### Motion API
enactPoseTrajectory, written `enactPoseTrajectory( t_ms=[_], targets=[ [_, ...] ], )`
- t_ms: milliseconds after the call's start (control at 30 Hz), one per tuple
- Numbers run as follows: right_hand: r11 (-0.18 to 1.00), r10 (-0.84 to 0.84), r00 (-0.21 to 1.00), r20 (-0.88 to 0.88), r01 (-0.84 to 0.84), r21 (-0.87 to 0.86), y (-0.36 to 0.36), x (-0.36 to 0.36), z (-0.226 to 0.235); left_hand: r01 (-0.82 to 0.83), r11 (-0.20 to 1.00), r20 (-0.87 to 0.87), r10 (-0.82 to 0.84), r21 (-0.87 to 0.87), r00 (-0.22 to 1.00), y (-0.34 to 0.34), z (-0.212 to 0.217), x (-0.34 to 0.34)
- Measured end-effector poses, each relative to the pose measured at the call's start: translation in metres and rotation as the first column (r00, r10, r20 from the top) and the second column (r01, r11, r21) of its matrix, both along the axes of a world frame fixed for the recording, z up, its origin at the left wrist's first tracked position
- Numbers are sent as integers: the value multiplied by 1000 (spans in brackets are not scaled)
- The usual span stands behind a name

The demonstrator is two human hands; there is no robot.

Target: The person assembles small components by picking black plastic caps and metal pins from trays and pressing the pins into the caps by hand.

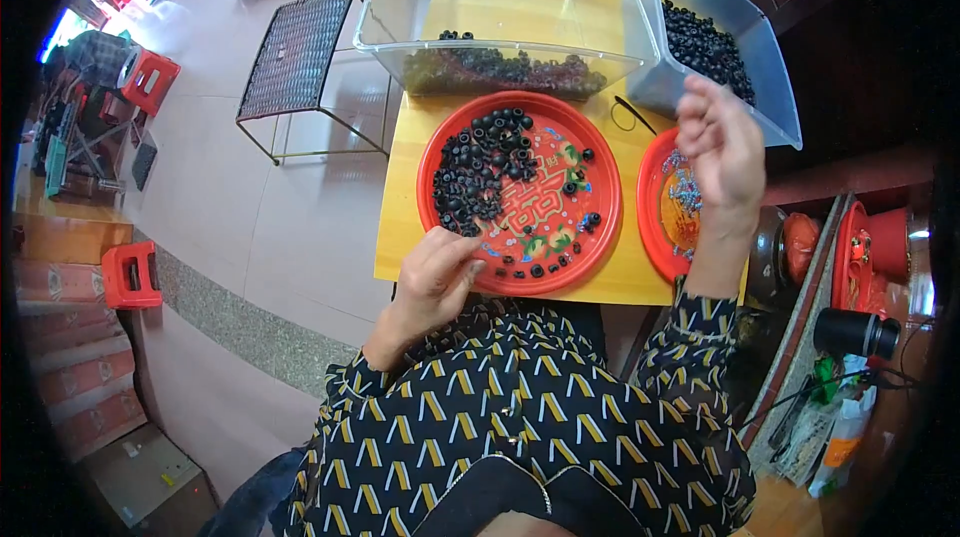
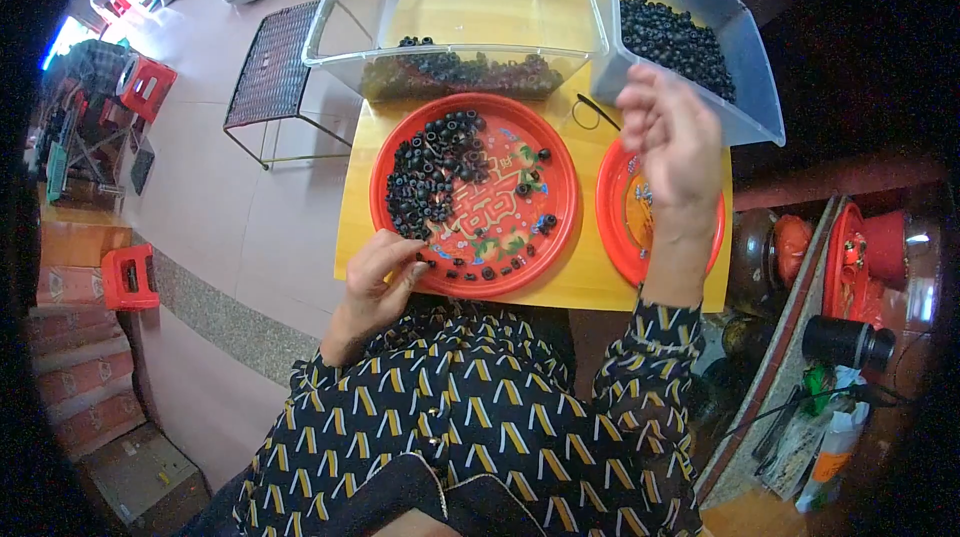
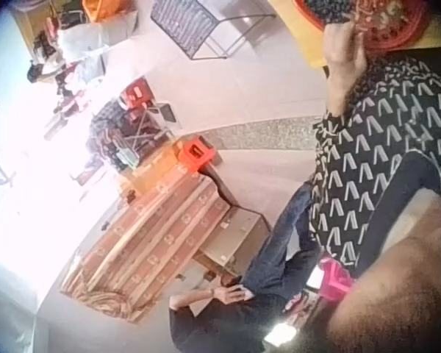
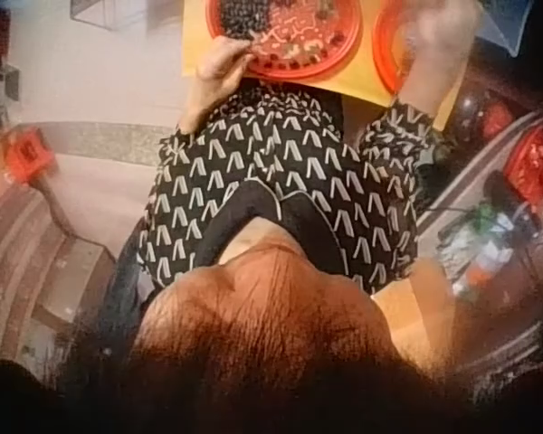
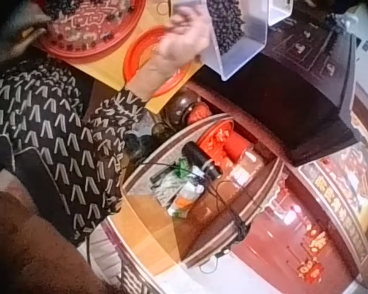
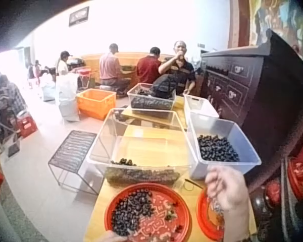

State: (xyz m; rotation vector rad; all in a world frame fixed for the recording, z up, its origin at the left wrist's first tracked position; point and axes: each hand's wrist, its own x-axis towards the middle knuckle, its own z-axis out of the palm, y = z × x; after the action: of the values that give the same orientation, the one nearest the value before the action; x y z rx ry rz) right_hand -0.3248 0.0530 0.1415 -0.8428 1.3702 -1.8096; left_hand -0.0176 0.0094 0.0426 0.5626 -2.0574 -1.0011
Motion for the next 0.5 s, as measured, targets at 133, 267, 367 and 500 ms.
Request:
enactPoseTrajectory(
  t_ms=[133, 267, 367, 500],
  targets=[
    [929, 181, 924, -337, -48, 367, 23, 49, -33, 62, 990, 65, -54, -125, 996, -7, -6, -4],
    [930, 270, 711, -649, -19, 367, 37, 69, -62, 123, 957, 194, -73, -262, 978, -15, -2, -19],
    [939, 247, 663, -707, 17, 343, 43, 72, -63, 164, 933, 258, -80, -320, 963, -15, 0, -37],
    [944, 147, 570, -809, 163, 287, 48, 66, -68, 120, 904, 291, 6, -411, 957, -30, 2, -55]
  ],
)
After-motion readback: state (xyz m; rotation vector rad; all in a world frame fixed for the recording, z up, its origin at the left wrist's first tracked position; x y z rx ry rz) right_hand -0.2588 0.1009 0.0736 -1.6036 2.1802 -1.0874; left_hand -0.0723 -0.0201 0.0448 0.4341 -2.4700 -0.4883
